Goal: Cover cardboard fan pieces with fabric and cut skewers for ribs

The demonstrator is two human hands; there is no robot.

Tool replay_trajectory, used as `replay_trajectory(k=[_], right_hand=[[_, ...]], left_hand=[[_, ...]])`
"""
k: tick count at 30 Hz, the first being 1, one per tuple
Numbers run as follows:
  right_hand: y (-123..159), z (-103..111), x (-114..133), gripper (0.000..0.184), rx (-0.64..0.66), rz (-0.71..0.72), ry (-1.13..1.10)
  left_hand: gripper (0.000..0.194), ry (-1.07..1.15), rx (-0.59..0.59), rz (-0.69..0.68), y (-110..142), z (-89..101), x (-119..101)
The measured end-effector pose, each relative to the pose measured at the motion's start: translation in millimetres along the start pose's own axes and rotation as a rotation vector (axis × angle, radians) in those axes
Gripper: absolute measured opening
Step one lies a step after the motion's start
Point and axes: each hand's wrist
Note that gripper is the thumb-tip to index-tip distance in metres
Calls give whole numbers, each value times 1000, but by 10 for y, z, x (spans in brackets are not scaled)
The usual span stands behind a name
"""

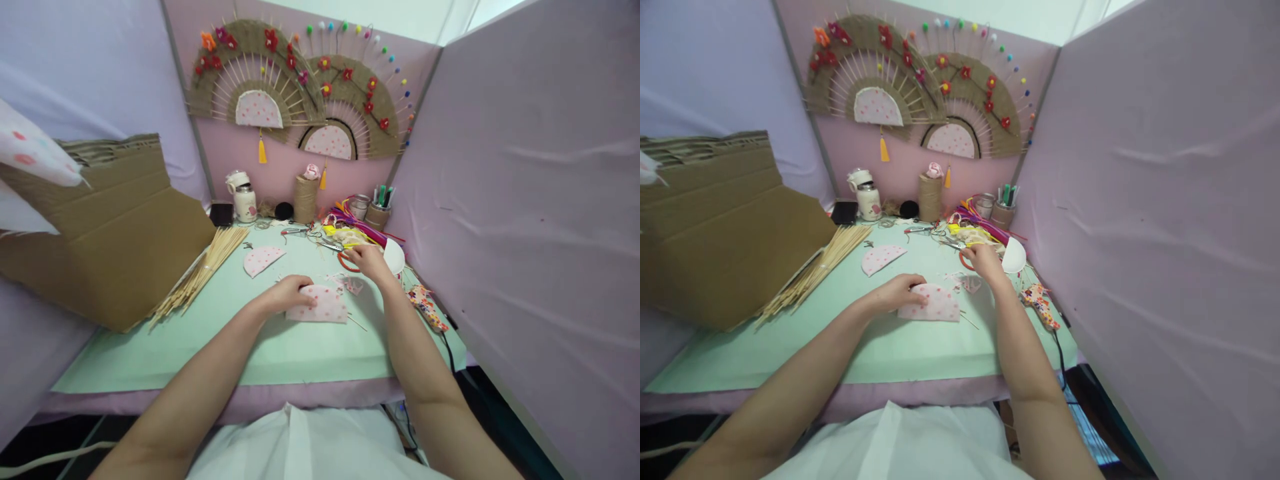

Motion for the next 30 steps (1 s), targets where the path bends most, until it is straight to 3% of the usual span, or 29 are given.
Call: replay_trajectory(k=[2, 4, 8, 11, 19, 22, 24, 26, 30], right_hand=[[137, -1, -8, 39, 78, -9, -38], [285, -60, -29, 36, 127, 15, -70], [584, -308, -28, 95, 214, 59, -84], [740, -499, 123, 108, 280, -1, -71], [651, -863, 1017, 94, 328, 318, -196], [616, -955, 1235, 69, 322, 542, -204], [636, -961, 1257, 36, 304, 619, -146], [688, -910, 1166, 15, 273, 594, -43], [939, -639, 742, 13, 238, 424, 179]], left_hand=[[27, 208, -40, 45, -1, 103, 5], [32, 460, -201, 98, -19, 218, 53], [26, 930, -703, 113, -85, 433, 178], [15, 1083, -889, 102, -109, 518, 211], [13, 1099, -951, 60, -84, 509, 143], [11, 1112, -965, 42, -82, 515, 136], [10, 1129, -965, 29, -83, 521, 145], [11, 1141, -959, 27, -86, 526, 159], [12, 1143, -960, 68, -94, 527, 180]])
Point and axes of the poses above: each hand's wrist, its own y-axis away from the middle knuckle, its own z-axis out of the back of the hand, x = y × z, and after that the axes turned 8 degrees about -z, right-handed
